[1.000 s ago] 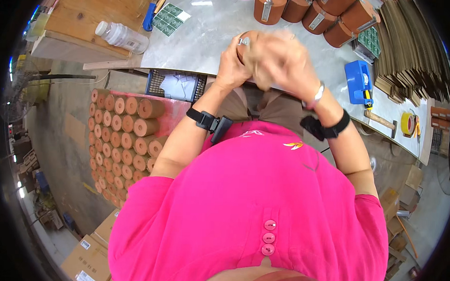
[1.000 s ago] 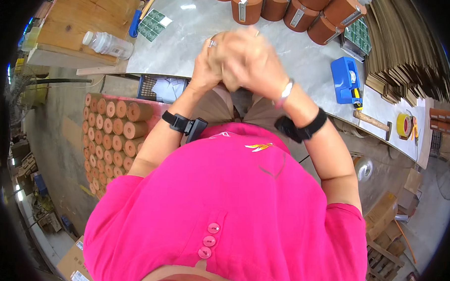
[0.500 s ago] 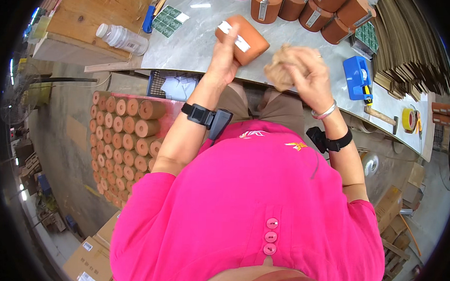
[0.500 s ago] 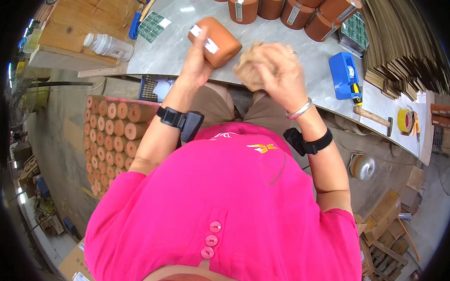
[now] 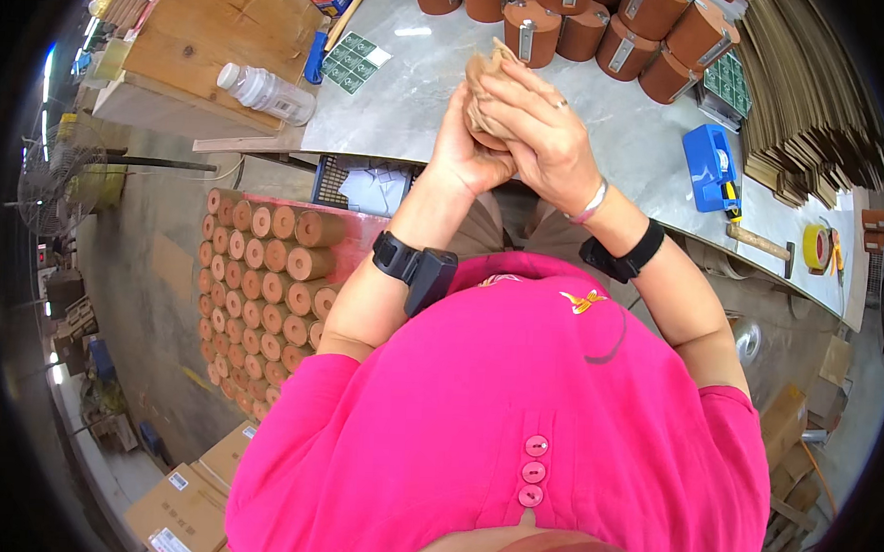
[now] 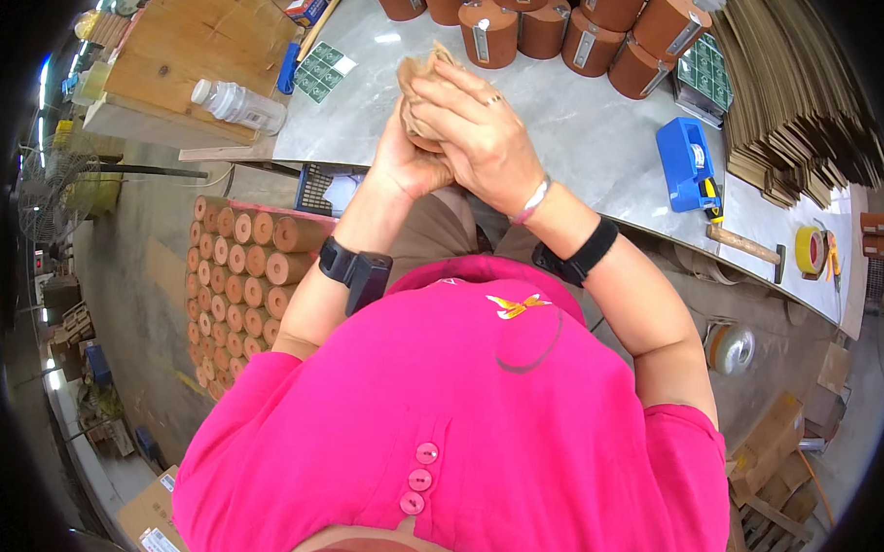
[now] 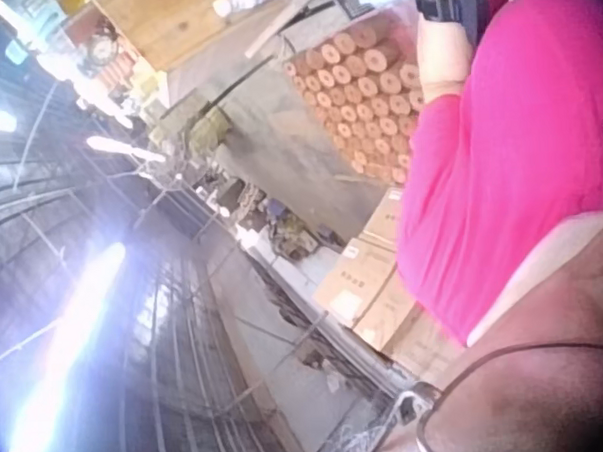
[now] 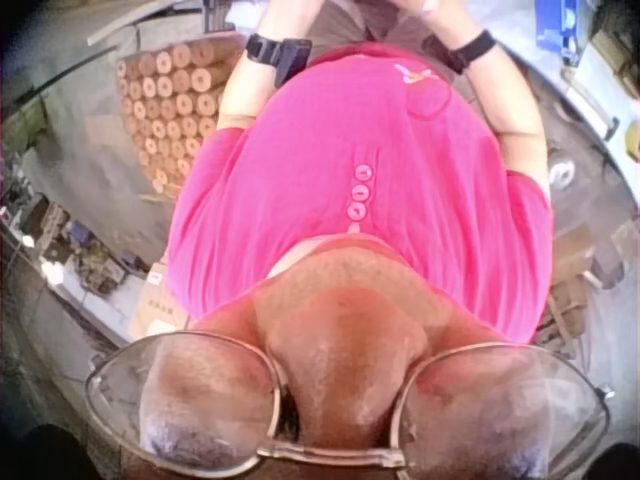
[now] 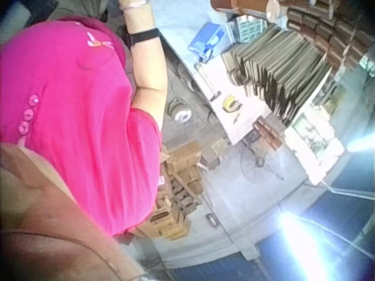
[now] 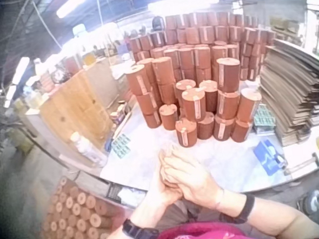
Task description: Applying stickers to cylindrical components and wrapping them in protective cardboard covers.
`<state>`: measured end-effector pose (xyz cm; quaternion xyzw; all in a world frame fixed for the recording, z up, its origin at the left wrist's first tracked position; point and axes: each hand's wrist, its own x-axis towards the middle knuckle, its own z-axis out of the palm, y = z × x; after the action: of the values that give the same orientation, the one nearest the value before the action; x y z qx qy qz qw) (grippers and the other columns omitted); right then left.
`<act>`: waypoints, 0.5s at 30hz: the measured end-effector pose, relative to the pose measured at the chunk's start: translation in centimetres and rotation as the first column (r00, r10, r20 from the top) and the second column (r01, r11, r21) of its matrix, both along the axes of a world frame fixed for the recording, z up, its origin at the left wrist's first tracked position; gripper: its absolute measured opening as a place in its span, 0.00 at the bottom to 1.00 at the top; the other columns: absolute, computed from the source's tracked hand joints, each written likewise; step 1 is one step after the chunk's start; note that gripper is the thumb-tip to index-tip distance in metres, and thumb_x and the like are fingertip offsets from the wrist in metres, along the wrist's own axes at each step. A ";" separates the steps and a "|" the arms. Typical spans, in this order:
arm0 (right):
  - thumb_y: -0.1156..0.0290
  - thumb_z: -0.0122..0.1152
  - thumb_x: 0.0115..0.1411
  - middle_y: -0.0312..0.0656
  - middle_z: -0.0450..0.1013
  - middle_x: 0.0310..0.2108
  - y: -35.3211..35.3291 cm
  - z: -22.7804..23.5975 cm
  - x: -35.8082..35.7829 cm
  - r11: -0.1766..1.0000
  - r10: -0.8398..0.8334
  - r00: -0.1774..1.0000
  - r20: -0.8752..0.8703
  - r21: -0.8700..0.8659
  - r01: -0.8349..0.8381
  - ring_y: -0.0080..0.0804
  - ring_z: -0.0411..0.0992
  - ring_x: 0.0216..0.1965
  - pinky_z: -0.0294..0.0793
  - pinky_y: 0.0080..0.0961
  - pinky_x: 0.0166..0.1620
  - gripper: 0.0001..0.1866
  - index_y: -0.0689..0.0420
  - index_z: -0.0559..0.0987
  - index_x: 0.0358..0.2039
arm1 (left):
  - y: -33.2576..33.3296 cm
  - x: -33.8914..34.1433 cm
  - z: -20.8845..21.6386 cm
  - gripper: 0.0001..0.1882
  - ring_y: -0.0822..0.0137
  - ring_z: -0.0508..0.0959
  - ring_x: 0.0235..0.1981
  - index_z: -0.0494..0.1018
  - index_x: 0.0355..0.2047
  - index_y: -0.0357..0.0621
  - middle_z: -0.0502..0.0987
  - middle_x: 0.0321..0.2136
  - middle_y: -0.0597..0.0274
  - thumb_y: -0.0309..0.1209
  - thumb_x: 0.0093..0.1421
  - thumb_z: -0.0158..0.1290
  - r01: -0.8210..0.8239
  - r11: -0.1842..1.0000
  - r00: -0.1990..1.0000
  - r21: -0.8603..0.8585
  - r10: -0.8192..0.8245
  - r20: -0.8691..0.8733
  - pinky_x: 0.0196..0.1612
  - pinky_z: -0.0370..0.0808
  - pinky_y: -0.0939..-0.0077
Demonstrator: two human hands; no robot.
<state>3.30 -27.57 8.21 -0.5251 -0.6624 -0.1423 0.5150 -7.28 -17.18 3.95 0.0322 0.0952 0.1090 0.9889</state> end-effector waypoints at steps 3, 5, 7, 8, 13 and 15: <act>0.81 0.63 0.51 0.44 0.78 0.45 -2.3 -0.8 -0.6 0.990 0.100 0.994 0.037 -0.103 -0.096 0.46 0.75 0.48 0.73 0.40 0.53 0.11 0.59 0.81 0.37 | 0.2 0.2 -0.2 0.33 0.52 0.75 0.53 0.67 0.58 0.48 0.74 0.52 0.52 0.59 0.68 0.33 -0.035 0.999 0.999 -0.003 0.035 0.003 0.55 0.76 0.53; 0.82 0.62 0.51 0.44 0.78 0.44 -3.7 -0.9 -0.8 0.976 0.137 0.990 -0.017 -0.170 -0.138 0.44 0.75 0.47 0.73 0.39 0.52 0.12 0.59 0.81 0.37 | 0.9 0.7 0.0 0.36 0.41 0.73 0.54 0.65 0.59 0.43 0.71 0.54 0.46 0.61 0.68 0.35 -0.117 0.992 0.992 -0.050 0.114 -0.057 0.53 0.77 0.47; 0.84 0.60 0.53 0.43 0.78 0.41 -4.9 -1.4 -0.4 0.925 0.184 0.955 -0.233 -0.288 -0.248 0.44 0.76 0.42 0.74 0.36 0.48 0.13 0.60 0.81 0.39 | 1.8 1.4 0.9 0.36 0.42 0.73 0.54 0.65 0.59 0.43 0.70 0.54 0.46 0.62 0.67 0.37 -0.130 0.990 0.986 -0.050 0.124 -0.109 0.54 0.77 0.48; 0.84 0.60 0.53 0.43 0.78 0.41 -5.5 -1.5 0.1 0.927 0.180 0.957 -0.229 -0.285 -0.243 0.44 0.76 0.42 0.74 0.36 0.48 0.13 0.60 0.81 0.39 | 2.1 1.6 1.5 0.37 0.42 0.72 0.55 0.64 0.59 0.44 0.70 0.55 0.47 0.63 0.66 0.38 -0.146 0.988 0.977 -0.051 0.136 -0.164 0.54 0.77 0.48; 0.86 0.57 0.53 0.47 0.78 0.41 -6.2 1.1 2.3 0.984 -0.055 0.917 -0.395 -0.179 -0.019 0.43 0.77 0.41 0.75 0.32 0.48 0.18 0.61 0.80 0.45 | 1.3 1.1 4.1 0.32 0.49 0.73 0.56 0.67 0.57 0.49 0.71 0.54 0.53 0.60 0.65 0.46 -0.028 0.974 0.987 0.227 0.062 -0.146 0.56 0.74 0.49; 0.87 0.57 0.52 0.47 0.77 0.46 -6.2 3.0 2.7 0.992 -0.026 0.730 -0.683 -0.108 -0.066 0.40 0.76 0.45 0.75 0.31 0.49 0.24 0.60 0.78 0.51 | 0.1 1.0 5.4 0.37 0.56 0.74 0.55 0.64 0.61 0.50 0.72 0.54 0.52 0.63 0.64 0.47 -0.034 0.878 0.956 0.478 0.168 -0.240 0.56 0.75 0.54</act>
<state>5.99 -33.80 11.20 -0.5646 -0.4399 0.1080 0.6900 -6.25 -17.11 9.34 0.2797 0.2037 0.1753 0.9217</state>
